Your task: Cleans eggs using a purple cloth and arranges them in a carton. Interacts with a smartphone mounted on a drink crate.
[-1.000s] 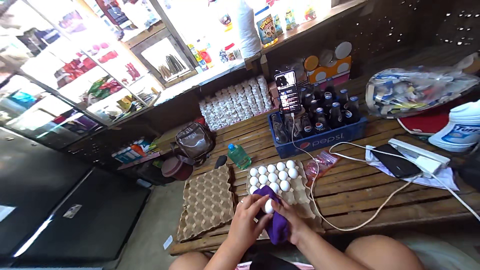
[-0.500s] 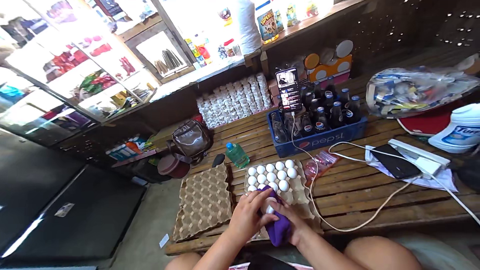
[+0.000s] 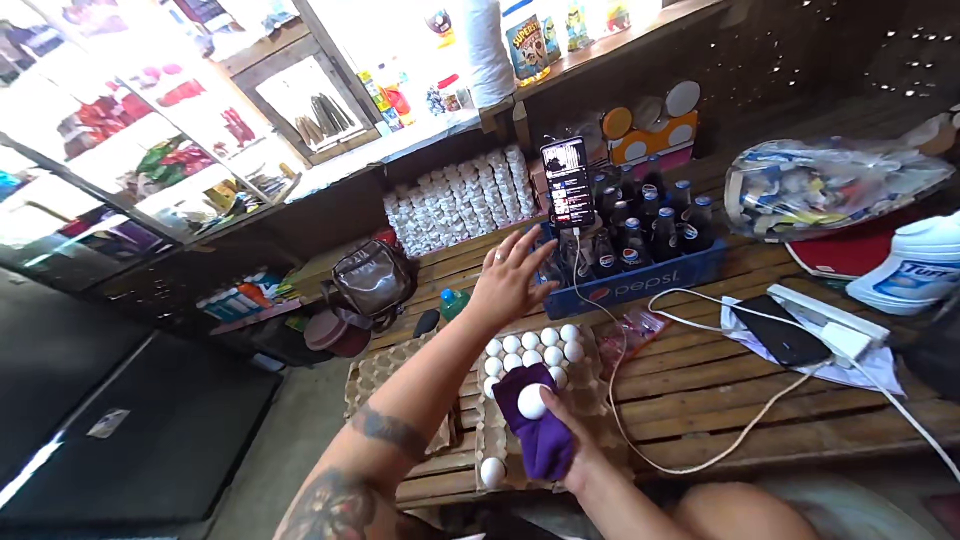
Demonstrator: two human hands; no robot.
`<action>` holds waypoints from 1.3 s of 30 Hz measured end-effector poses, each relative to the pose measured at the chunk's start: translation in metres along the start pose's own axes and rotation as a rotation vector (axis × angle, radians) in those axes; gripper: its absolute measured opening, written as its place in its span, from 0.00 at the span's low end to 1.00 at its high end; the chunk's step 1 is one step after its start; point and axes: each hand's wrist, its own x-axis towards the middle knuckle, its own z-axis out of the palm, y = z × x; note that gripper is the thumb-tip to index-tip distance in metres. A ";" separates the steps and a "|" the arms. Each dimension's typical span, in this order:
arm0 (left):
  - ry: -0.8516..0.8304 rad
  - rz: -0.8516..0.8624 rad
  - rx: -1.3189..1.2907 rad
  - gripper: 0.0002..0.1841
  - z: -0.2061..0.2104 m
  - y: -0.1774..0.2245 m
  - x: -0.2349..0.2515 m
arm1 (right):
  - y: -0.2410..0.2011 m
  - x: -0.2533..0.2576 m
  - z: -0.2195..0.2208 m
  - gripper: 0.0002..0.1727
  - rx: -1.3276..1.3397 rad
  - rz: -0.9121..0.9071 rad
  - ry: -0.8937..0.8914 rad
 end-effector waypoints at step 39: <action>-0.074 -0.269 0.163 0.37 0.054 -0.009 0.114 | 0.001 -0.002 0.001 0.43 0.056 0.025 0.009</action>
